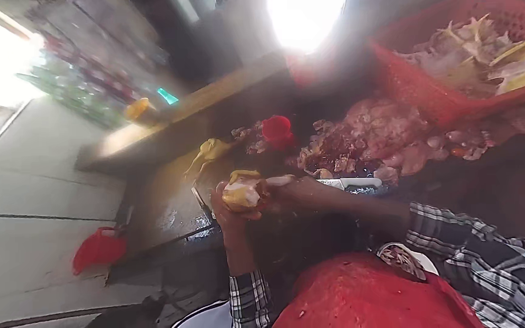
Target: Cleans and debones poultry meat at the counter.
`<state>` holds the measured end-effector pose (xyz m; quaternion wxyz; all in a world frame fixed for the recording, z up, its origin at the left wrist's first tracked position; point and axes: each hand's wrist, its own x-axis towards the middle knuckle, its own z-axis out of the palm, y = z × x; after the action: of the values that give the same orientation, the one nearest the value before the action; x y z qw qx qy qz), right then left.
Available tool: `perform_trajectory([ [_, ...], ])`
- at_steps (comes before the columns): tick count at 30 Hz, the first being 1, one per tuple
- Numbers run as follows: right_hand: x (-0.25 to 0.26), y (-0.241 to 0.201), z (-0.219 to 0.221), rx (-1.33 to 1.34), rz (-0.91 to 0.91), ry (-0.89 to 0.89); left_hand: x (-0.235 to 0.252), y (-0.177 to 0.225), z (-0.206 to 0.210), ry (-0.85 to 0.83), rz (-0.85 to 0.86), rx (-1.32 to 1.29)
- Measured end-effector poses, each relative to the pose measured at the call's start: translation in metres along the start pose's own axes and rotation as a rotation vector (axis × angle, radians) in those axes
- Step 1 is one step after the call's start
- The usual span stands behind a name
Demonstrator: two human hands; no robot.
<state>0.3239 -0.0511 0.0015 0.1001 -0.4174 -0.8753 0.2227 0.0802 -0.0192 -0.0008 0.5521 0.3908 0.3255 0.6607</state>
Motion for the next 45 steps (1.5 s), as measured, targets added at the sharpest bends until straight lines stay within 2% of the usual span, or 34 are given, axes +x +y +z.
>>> perform_trajectory([
  [2,0.002,-0.012,-0.008,0.084,-0.055,0.158,0.002,0.002,-0.004,0.022,-0.011,-0.028],
  [3,0.006,-0.021,-0.016,0.109,-0.077,0.182,0.004,0.001,-0.005,0.030,-0.018,-0.034],
  [8,0.034,-0.038,-0.020,-0.043,-0.179,0.174,0.007,-0.004,-0.003,0.040,-0.058,-0.013],
  [10,0.042,-0.036,-0.018,-0.058,-0.198,0.143,0.006,-0.002,0.000,0.047,-0.070,-0.033],
  [18,0.050,-0.019,-0.025,0.025,-0.217,-0.175,0.001,-0.010,-0.006,-0.027,-0.188,-0.078],
  [25,0.049,-0.031,-0.041,-0.287,-0.257,-0.187,0.005,-0.016,-0.007,-0.056,-0.298,-0.141],
  [30,0.057,-0.028,-0.026,-0.144,-0.114,-0.182,0.007,-0.022,-0.003,-0.031,-0.327,-0.114],
  [33,0.051,-0.024,-0.028,-0.193,-0.211,-0.198,0.007,-0.023,-0.003,-0.024,-0.307,-0.086],
  [35,0.050,-0.013,-0.022,-0.229,-0.319,-0.138,0.005,-0.020,-0.005,0.004,-0.312,-0.079],
  [36,0.048,-0.007,-0.019,-0.195,-0.317,-0.104,0.005,-0.018,-0.006,0.020,-0.312,-0.073],
  [40,0.038,0.034,-0.014,0.032,-0.197,0.070,0.004,-0.014,-0.016,0.044,-0.299,-0.055],
  [43,0.024,0.057,-0.015,0.155,-0.158,0.012,0.005,-0.004,-0.017,0.088,-0.270,-0.040],
  [45,0.016,0.050,-0.021,0.240,-0.091,-0.009,0.005,-0.001,-0.015,0.126,-0.254,-0.039],
])
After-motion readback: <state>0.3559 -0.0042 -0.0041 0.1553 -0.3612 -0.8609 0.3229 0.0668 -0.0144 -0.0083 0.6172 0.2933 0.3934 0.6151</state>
